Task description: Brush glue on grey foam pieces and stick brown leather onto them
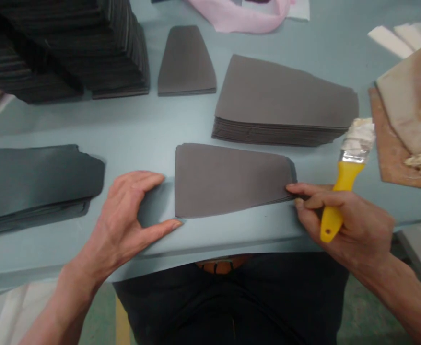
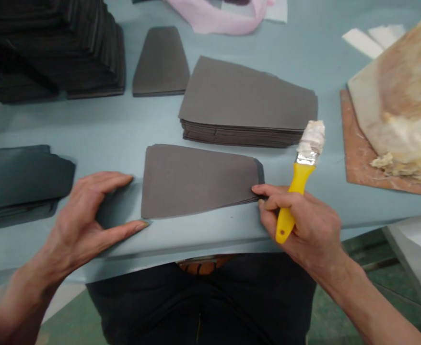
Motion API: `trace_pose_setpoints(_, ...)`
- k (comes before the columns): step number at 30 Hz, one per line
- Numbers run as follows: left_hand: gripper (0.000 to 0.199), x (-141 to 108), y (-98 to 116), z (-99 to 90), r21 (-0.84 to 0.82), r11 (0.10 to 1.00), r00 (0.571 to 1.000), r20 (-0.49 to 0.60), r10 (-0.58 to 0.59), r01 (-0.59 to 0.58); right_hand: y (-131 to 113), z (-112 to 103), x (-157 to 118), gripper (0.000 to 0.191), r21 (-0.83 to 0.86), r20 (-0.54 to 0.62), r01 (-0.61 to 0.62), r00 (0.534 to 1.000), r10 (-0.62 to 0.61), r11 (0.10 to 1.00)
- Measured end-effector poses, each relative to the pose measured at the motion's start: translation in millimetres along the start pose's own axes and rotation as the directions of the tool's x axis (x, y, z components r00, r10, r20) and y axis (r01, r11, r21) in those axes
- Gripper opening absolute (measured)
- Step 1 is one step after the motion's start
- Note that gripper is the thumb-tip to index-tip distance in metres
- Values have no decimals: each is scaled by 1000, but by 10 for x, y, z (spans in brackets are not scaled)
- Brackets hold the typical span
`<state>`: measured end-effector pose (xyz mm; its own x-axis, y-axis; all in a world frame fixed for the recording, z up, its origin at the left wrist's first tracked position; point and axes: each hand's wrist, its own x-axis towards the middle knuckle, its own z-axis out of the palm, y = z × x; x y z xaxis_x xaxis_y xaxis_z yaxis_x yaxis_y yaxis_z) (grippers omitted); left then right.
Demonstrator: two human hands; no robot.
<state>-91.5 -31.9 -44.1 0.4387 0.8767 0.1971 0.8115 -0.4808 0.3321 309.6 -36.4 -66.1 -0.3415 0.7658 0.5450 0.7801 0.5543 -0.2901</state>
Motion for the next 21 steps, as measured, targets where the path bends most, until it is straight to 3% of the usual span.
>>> trace_pose_setpoints(8,57,78,29,72,-30,996,994,-74,77,-80,-17,23,51,19,-31,-40,75,996,-76,997)
trace_pose_setpoints(14,40,134,28,112,-95,990,989,-111,93,-104,-23,82,54,21,-45,-83,56,995,-60,997)
trace_pose_setpoints(21,33,145,27,145,-65,993,990,-113,87,-95,3,69,9,22,-53,-40,22,999,-24,998)
